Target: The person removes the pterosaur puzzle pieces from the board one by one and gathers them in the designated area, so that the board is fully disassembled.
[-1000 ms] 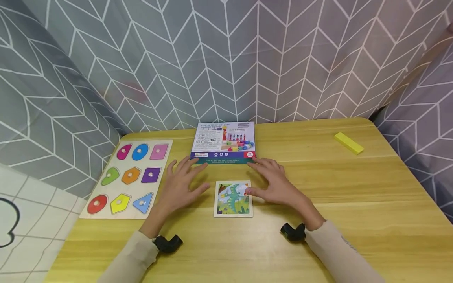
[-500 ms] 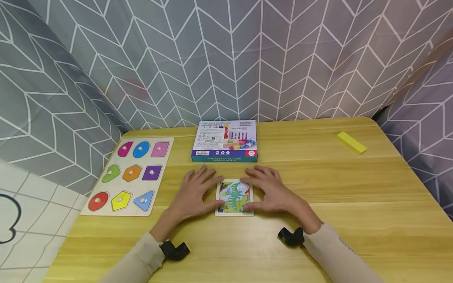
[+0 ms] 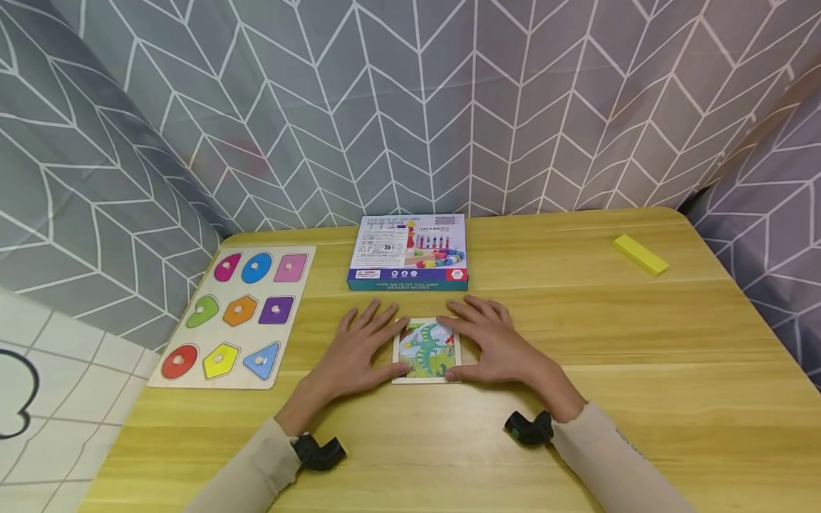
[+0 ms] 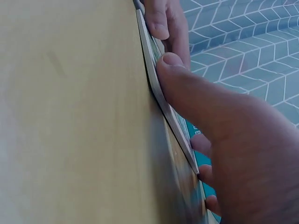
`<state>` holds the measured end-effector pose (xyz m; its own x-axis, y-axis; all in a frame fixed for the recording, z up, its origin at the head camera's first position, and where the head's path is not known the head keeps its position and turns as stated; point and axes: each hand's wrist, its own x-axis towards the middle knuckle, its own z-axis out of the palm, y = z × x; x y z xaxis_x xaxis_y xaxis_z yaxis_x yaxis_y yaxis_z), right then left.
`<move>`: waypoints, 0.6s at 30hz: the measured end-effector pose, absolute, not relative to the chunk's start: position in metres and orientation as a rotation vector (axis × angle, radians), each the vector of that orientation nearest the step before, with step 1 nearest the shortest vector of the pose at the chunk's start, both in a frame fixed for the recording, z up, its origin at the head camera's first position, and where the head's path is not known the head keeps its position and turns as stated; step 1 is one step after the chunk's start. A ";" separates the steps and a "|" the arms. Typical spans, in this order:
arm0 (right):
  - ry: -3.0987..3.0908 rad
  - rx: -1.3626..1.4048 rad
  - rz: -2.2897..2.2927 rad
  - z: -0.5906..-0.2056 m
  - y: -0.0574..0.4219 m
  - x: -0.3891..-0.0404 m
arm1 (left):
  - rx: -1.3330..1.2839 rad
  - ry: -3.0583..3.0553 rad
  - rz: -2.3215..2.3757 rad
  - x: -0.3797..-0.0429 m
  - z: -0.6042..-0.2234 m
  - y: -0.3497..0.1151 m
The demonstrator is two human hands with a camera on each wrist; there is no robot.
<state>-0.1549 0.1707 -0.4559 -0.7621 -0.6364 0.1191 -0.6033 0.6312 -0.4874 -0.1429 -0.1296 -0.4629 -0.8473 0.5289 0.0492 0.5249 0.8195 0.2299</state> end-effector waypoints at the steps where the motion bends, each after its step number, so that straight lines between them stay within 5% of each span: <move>1: 2.783 -1.056 -0.792 -0.456 0.171 -0.155 | 0.864 2.979 0.375 -0.143 -0.463 -0.129; 18: 2.894 -0.942 -0.786 -0.458 0.176 -0.157 | 0.988 2.986 0.450 -0.151 -0.463 -0.116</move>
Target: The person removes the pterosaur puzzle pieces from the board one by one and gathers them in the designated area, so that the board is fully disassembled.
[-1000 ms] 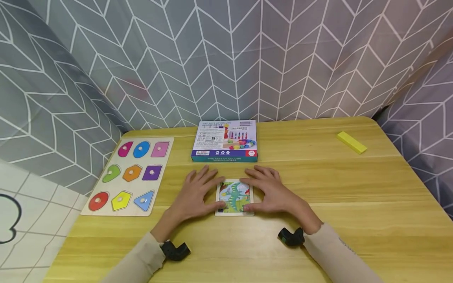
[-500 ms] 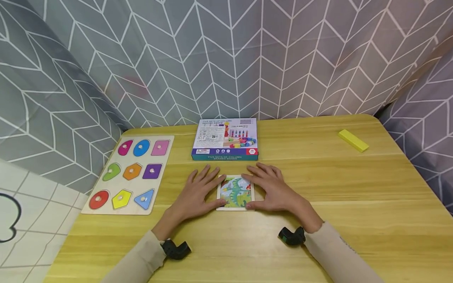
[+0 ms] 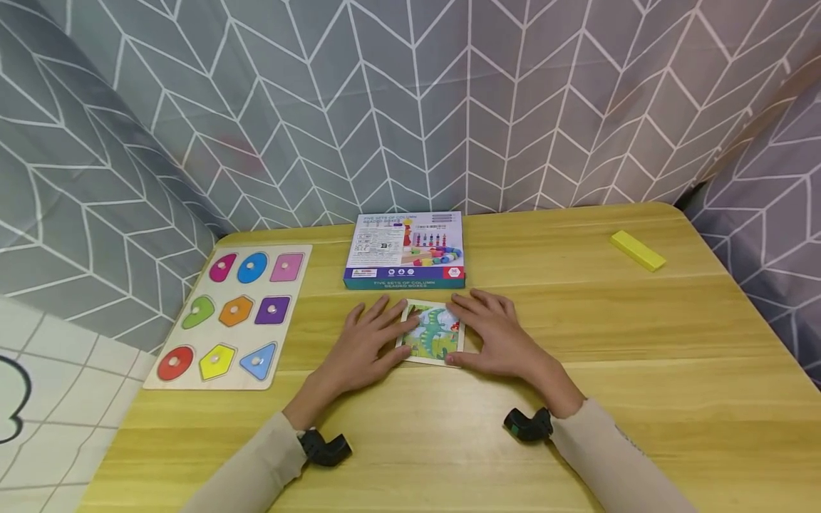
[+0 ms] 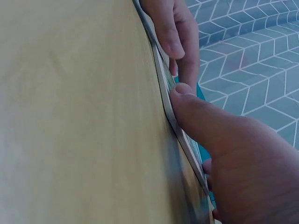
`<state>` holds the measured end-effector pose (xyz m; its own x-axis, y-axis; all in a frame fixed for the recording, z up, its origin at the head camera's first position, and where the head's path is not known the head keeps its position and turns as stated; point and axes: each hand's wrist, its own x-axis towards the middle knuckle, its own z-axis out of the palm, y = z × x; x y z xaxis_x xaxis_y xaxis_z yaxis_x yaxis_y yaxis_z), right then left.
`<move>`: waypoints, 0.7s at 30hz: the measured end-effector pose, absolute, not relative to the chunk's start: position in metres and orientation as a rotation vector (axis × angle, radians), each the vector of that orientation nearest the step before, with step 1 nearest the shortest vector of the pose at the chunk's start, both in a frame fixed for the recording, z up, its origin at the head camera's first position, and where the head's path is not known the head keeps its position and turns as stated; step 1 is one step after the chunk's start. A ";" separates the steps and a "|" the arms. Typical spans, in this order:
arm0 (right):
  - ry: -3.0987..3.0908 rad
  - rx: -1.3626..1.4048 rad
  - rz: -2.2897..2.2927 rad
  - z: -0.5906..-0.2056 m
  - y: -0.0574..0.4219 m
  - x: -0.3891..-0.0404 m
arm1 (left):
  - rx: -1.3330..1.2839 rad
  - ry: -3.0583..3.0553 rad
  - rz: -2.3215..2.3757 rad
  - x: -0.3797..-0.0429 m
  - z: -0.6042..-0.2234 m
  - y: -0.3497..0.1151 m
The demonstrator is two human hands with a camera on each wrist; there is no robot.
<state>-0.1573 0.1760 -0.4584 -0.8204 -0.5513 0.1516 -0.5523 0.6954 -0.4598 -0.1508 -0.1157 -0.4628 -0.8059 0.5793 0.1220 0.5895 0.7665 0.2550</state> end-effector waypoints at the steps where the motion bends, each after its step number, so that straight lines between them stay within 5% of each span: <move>1: -2.886 0.934 0.781 -0.459 0.176 -0.158 | -0.973 -2.923 -0.432 -0.151 -0.463 -0.115; 21: -2.740 0.878 0.833 -0.461 0.175 -0.162 | -0.940 -2.959 -0.326 -0.146 -0.463 -0.114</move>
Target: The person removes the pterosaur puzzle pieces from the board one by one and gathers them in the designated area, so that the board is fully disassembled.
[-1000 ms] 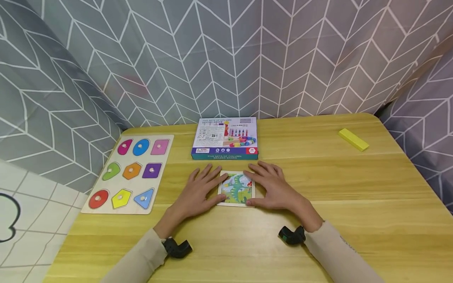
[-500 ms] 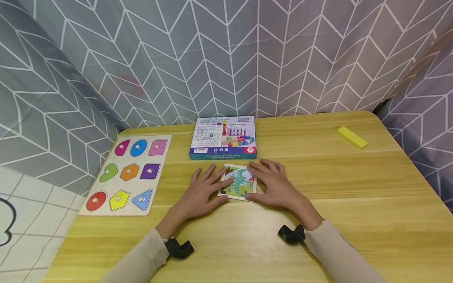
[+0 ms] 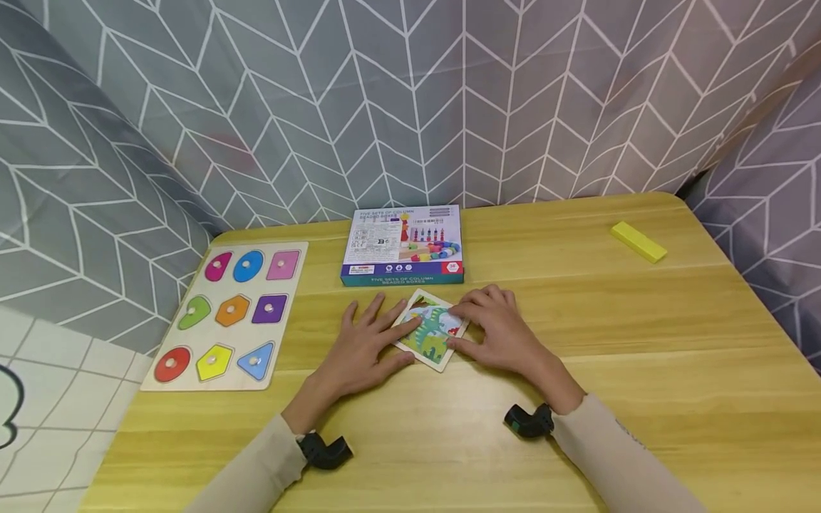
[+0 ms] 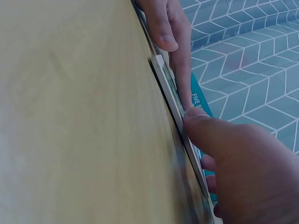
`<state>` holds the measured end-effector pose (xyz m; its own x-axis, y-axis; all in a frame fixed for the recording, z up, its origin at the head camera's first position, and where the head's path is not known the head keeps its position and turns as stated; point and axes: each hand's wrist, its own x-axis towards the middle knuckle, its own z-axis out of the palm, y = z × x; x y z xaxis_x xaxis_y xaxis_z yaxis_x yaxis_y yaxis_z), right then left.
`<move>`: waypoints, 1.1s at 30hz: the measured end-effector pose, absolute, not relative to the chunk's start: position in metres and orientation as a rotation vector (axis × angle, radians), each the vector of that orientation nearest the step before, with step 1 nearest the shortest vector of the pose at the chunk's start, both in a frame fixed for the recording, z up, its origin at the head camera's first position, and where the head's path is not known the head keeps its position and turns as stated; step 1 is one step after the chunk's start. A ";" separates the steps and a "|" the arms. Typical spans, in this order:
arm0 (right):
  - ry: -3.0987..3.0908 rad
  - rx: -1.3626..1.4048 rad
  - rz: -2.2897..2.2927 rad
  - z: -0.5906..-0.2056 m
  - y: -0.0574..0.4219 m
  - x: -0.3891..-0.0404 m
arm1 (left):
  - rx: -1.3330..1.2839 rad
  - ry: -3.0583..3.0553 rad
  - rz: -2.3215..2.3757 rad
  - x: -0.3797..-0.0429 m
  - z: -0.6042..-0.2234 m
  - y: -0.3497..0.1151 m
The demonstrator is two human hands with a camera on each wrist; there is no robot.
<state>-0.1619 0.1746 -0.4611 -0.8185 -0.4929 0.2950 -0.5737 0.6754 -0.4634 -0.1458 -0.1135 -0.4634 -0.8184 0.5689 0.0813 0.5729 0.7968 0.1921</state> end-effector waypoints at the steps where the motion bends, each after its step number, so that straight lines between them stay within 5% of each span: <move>1: -2.729 0.877 0.832 -0.461 0.175 -0.162 | -0.934 -2.963 -0.321 -0.145 -0.463 -0.113; 33: -2.738 0.869 1.010 -0.463 0.162 -0.176 | -0.962 -3.042 -0.348 -0.138 -0.462 -0.101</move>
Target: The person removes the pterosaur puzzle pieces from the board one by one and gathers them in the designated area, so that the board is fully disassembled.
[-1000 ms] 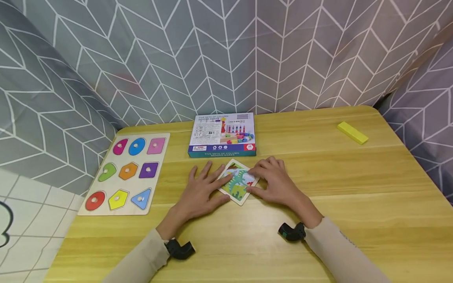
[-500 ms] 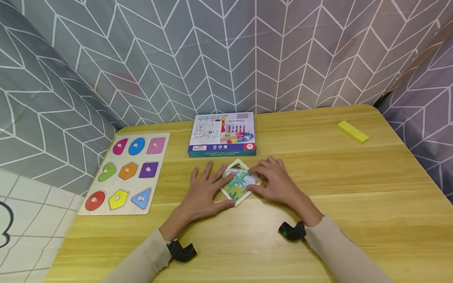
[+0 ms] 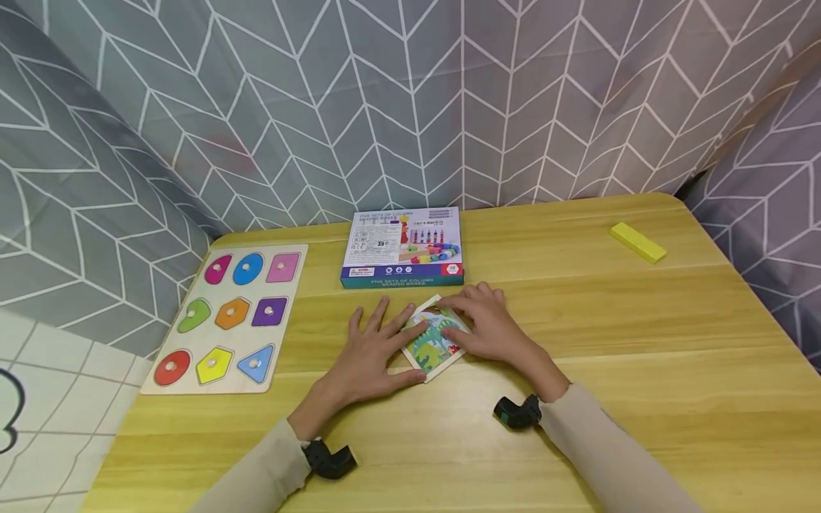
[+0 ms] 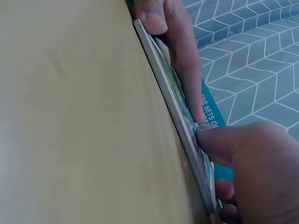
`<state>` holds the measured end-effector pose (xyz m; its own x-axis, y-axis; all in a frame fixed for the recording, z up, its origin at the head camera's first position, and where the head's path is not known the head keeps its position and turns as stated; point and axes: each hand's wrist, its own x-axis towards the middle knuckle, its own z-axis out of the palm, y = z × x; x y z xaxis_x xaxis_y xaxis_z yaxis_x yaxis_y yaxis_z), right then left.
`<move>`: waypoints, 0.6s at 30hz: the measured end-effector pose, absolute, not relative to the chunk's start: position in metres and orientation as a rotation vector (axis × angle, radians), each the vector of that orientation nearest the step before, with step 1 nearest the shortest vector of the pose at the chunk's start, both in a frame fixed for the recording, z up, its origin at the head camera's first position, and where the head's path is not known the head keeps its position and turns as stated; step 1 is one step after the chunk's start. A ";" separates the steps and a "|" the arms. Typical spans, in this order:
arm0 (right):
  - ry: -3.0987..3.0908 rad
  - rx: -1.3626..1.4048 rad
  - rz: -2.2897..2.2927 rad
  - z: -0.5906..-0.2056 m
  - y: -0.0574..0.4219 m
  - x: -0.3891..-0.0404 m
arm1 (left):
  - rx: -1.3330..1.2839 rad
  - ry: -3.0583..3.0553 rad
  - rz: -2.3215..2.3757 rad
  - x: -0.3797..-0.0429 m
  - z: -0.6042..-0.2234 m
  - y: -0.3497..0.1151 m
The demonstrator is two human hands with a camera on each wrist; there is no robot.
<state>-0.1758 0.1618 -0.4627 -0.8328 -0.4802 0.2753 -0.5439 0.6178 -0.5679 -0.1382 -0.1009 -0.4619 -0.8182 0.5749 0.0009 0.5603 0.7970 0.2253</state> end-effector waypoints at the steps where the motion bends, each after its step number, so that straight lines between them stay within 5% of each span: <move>1: -2.752 0.878 0.997 -0.463 0.160 -0.178 | 0.922 2.914 0.330 -0.138 -0.462 -0.101; 18: -2.851 0.900 0.947 -0.457 0.162 -0.188 | 0.961 2.892 0.333 -0.138 -0.462 -0.104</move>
<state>-0.1879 0.1619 -0.4570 -0.8352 -0.5204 0.1780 -0.5235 0.6529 -0.5474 -0.1379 -0.1042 -0.4616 -0.8008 0.5989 -0.0041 0.5823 0.7802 0.2283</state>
